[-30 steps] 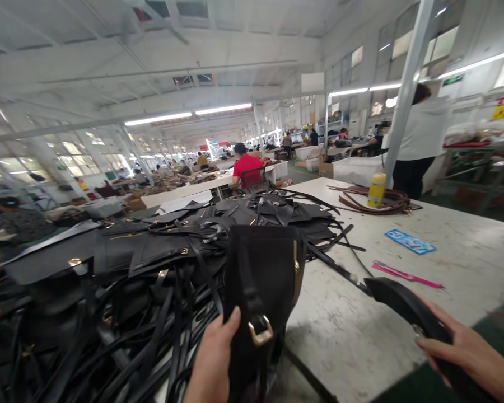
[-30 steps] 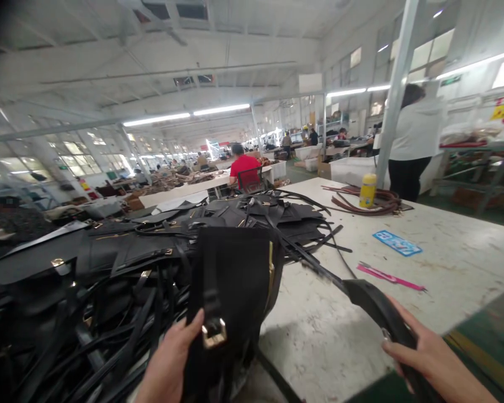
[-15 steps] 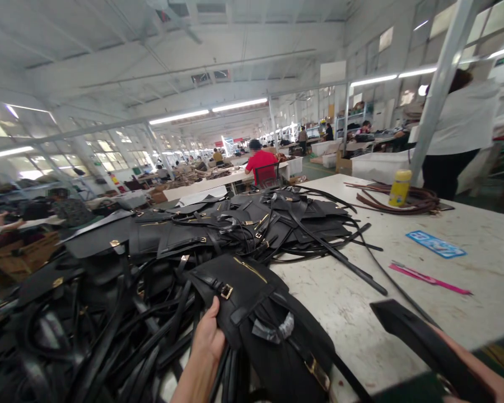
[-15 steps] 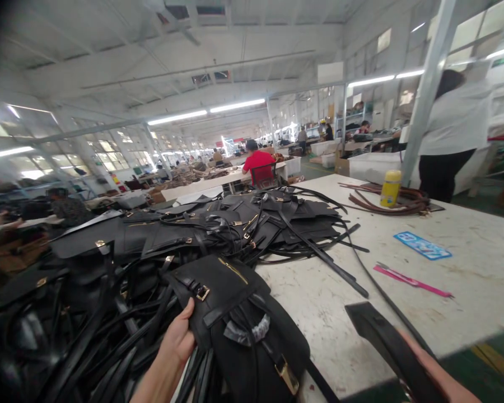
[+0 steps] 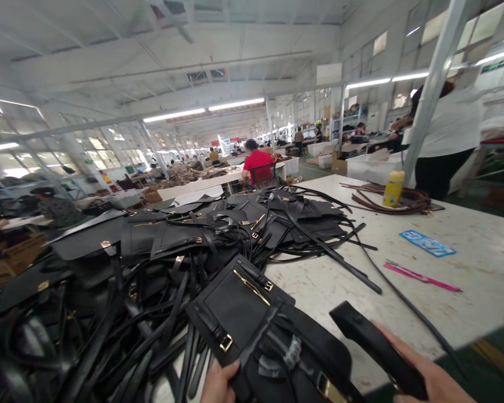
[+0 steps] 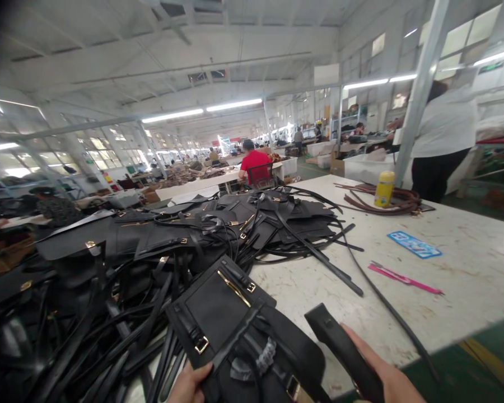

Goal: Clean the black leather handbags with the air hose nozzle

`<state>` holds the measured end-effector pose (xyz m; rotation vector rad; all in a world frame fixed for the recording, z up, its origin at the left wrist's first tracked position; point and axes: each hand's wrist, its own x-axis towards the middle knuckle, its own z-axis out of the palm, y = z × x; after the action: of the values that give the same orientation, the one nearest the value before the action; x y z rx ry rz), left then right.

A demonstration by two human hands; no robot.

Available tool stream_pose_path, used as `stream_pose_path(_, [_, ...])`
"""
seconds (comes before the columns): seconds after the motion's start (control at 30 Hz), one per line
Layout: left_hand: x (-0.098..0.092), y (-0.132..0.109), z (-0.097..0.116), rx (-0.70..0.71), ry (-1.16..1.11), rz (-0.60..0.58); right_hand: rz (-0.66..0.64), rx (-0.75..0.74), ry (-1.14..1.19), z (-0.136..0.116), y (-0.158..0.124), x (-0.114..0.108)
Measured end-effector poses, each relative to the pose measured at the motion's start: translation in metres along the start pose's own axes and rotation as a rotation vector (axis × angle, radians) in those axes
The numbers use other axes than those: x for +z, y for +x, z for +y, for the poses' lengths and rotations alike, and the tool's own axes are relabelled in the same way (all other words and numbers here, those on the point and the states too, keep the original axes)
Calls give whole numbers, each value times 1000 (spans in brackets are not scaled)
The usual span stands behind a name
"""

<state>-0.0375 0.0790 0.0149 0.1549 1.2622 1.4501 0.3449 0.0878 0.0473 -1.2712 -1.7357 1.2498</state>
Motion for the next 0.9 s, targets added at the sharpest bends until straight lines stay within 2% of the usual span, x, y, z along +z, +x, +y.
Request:
stream_pose_path(0.17, [-11, 5, -14, 21, 35, 14, -151, 154, 145, -41, 29, 17])
stream_pose_path(0.37, [-10, 6, -19, 133, 27, 48, -385, 146, 197, -55, 94, 39])
stream_pose_path(0.47, [-12, 6, -18, 139, 47, 15, -570, 185, 151, -62, 132, 46])
stream_pose_path(0.53, [-13, 8, -18, 131, 62, -8, -640, 205, 113, -67, 153, 53])
stream_pose_path(0.63, [-16, 12, -22, 145, 61, 30, -600, 181, 83, -73, 168, 70])
stream_pose_path(0.7, [-17, 14, -24, 165, 49, 59, -533, 136, 86, -75, 164, 83])
stream_pose_path(0.8, [-12, 7, -21, 158, 66, 90, -420, 70, 89, -74, 142, 91])
stream_pose_path(0.9, [5, -11, -8, 118, 147, 53, -267, 18, 34, -63, 111, 76])
